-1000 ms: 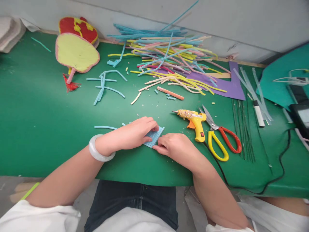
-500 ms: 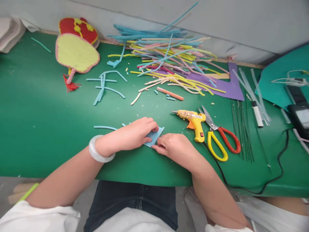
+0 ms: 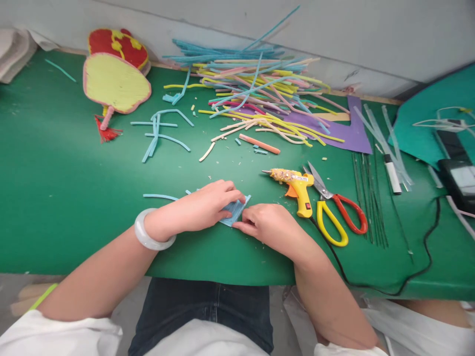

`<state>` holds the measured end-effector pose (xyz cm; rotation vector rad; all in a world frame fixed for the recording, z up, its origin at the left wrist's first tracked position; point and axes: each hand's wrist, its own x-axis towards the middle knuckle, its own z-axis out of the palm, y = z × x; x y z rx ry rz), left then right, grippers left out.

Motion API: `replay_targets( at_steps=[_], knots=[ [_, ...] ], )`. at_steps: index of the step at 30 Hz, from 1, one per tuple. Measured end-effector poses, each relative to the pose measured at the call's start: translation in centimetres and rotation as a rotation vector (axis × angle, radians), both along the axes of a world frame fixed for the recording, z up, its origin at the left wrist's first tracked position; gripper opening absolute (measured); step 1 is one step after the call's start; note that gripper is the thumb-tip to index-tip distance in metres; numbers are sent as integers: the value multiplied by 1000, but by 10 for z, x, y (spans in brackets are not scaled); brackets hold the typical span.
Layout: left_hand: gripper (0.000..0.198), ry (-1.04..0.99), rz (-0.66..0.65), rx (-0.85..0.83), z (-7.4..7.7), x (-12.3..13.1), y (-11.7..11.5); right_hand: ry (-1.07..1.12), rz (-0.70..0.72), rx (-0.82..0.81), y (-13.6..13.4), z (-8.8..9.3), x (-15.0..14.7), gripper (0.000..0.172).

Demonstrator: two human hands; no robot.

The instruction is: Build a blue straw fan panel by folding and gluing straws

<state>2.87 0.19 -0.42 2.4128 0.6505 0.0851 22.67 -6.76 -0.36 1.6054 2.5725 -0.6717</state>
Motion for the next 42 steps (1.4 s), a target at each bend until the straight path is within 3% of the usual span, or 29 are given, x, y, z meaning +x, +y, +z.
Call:
replay_targets(
  at_steps=[42],
  knots=[
    [39, 30, -11, 39, -1, 0, 0, -22, -8, -13, -1, 2, -1, 34]
  ],
)
